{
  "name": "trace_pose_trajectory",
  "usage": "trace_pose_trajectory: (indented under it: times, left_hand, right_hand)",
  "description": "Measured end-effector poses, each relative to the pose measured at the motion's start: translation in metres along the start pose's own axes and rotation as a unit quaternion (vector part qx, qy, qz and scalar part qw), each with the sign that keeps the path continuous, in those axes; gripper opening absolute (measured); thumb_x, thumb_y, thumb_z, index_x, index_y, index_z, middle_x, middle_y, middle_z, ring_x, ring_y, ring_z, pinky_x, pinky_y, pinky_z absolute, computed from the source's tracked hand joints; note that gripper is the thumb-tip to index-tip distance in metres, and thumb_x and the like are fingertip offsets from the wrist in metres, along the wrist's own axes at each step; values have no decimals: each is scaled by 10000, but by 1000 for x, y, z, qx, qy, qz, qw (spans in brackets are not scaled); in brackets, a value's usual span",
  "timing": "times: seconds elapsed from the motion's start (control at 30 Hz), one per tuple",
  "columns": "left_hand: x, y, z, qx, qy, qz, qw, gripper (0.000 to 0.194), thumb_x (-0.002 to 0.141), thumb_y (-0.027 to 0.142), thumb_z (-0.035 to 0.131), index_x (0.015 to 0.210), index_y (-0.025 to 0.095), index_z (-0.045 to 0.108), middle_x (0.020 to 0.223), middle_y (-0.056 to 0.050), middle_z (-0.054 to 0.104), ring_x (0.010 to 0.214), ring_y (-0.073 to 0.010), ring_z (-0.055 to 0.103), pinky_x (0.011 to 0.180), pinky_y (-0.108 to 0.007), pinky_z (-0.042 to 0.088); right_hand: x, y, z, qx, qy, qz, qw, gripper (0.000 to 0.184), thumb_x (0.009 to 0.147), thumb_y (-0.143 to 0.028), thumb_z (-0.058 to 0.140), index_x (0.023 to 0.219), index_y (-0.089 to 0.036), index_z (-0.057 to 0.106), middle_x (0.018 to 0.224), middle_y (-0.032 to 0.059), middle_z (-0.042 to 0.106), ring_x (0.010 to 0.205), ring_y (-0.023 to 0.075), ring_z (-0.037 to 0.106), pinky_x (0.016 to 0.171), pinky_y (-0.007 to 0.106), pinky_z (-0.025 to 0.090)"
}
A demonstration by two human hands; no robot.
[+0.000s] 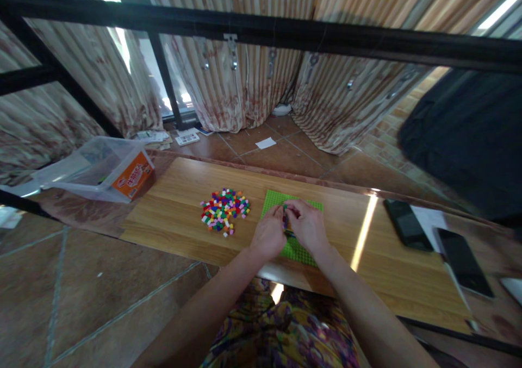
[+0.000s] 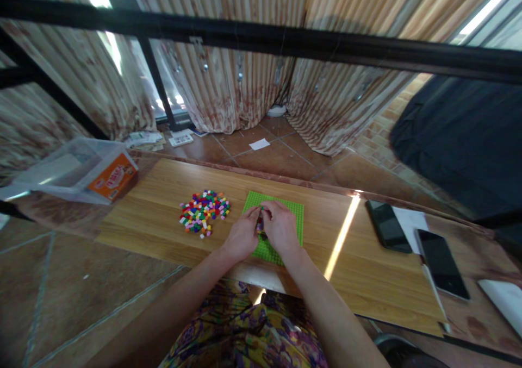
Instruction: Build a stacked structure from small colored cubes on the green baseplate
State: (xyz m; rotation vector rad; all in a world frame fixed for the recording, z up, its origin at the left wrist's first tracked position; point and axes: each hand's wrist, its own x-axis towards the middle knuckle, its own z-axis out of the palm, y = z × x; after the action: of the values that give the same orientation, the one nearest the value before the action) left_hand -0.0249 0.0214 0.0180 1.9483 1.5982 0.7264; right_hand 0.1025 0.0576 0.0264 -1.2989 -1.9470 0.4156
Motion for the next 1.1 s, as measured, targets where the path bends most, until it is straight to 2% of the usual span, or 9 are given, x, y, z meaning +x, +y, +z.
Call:
trace_pose_trajectory:
  times: [0.23,0.5,0.67,0.9,1.0,1.1]
  left_hand:
    - [-3,3,-3,10,-13,-2,1000,521,809,23,441,1324,76,507,1352,-209,581,1308,-260,540,1099,-419,462]
    - [-2,0,-1,34,-18,4,999,555,808,33,450,1360,87,473,1391,-193,562,1323,-248,529,1128,-399,432]
    - [1,4,-6,115,-29,17,993,487,839,53,444,1320,84,512,1305,-176,604,1223,-250,582,1075,-390,464]
    - [6,8,-13,207,-58,30,976,361,912,84,377,1203,86,592,1183,-164,647,1115,-247,615,1002,-386,490]
    - [6,8,-16,191,-50,24,980,359,902,69,393,1187,96,609,1172,-154,658,1107,-240,624,992,-371,494]
    - [3,6,-16,143,-32,-3,989,380,878,53,429,1202,117,617,1179,-144,671,1101,-228,644,978,-349,504]
  right_hand:
    - [-2,1,2,-10,14,3,1000,237,855,-164,535,901,-231,758,867,61,746,798,211,681,782,338,533]
    - [3,-1,-2,-54,-34,-19,998,287,879,-142,512,939,-251,771,908,63,750,874,222,679,830,340,521]
    - [9,-4,-4,-88,-70,-26,993,303,866,-104,508,920,-239,773,857,62,744,832,216,674,799,316,514]
    - [12,-12,-6,-140,-120,-21,983,280,869,-51,514,800,-206,737,871,68,739,814,188,661,780,270,489]
    - [10,-13,-4,-142,-111,-21,983,280,876,-51,514,874,-202,750,883,73,742,831,196,669,793,278,500]
    - [5,-10,-3,-119,-76,-17,990,286,884,-77,521,1000,-196,754,945,89,754,896,216,687,852,312,517]
